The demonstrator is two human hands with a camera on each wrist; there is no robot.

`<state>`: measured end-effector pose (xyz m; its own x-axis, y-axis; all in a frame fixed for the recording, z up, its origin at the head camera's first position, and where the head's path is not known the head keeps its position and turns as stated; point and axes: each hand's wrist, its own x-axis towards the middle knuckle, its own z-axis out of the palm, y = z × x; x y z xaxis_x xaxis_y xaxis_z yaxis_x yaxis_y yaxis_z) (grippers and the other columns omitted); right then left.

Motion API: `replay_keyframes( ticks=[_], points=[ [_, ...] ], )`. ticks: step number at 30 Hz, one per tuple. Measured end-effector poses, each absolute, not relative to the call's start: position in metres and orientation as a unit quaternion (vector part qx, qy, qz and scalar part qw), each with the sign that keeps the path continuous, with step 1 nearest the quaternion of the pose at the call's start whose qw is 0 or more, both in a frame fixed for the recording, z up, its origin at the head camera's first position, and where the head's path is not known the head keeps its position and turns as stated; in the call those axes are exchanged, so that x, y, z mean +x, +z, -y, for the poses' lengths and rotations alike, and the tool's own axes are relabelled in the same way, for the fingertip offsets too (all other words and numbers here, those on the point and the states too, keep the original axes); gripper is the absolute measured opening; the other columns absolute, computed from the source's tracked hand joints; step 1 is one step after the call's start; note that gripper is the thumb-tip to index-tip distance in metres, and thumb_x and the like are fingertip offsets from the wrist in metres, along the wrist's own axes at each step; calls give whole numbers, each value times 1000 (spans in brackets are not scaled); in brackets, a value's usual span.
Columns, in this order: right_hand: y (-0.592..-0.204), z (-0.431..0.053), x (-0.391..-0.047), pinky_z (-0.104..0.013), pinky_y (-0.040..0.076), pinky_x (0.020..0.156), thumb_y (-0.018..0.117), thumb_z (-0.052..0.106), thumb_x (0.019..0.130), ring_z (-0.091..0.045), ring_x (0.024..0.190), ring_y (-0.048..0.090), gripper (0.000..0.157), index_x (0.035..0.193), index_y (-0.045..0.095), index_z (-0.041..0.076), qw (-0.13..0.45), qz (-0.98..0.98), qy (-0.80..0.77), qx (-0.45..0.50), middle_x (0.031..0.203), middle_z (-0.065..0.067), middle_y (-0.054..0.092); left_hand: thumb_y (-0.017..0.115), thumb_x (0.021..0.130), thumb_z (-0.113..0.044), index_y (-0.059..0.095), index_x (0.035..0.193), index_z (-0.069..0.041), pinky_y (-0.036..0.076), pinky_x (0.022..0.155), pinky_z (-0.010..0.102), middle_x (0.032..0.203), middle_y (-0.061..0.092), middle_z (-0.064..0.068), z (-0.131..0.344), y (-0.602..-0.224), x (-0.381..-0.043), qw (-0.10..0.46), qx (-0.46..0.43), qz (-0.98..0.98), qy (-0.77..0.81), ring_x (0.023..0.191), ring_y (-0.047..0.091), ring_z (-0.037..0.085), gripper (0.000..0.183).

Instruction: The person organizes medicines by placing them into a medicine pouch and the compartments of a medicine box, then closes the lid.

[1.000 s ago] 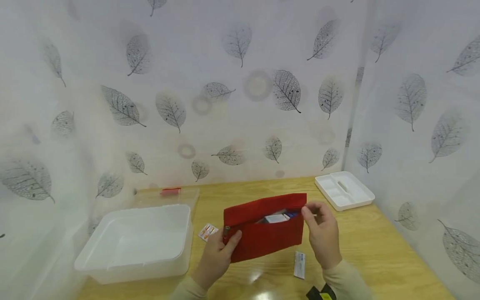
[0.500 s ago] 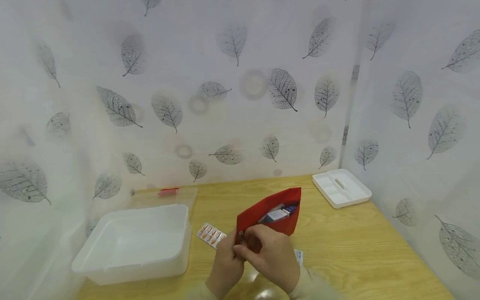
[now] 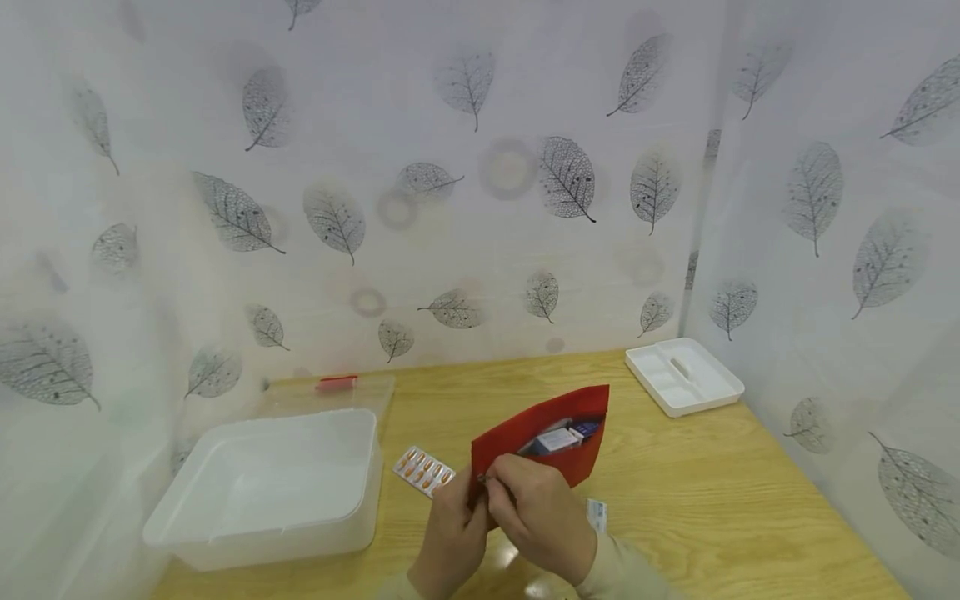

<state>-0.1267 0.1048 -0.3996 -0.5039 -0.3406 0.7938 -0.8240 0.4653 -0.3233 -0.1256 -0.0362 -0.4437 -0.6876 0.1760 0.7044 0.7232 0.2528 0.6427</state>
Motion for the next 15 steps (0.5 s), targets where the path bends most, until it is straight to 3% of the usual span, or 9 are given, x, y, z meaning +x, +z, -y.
replay_keyframes(
  ticks=[6,8,12,15],
  points=[
    [-400,-106,-125,-6,36,56,56,2,87,3,62,43,18,81,54,19,301,780,383,394,70,11,48,29,93,10,53,128,2,55,81,34,110,66,13,44,-429,-119,129,-356,656,-653,99,63,17,42],
    [-400,-106,-125,-6,38,59,58,5,89,2,64,45,14,84,56,18,292,776,382,408,72,11,50,25,98,8,58,118,2,55,77,33,103,66,10,44,-426,-116,118,-336,648,-673,94,63,14,39],
    [-401,-104,-122,-6,40,62,61,9,90,1,66,47,9,88,58,18,272,774,381,425,73,10,54,26,100,7,59,86,1,53,59,28,79,59,4,42,-425,-112,153,-281,665,-675,74,58,6,36],
    [-401,-102,-121,-5,38,60,63,9,89,3,64,45,11,85,58,18,274,774,381,425,70,10,53,30,99,8,56,75,-4,47,49,24,68,54,5,40,-426,-111,197,-245,685,-658,64,52,4,37]
  ],
)
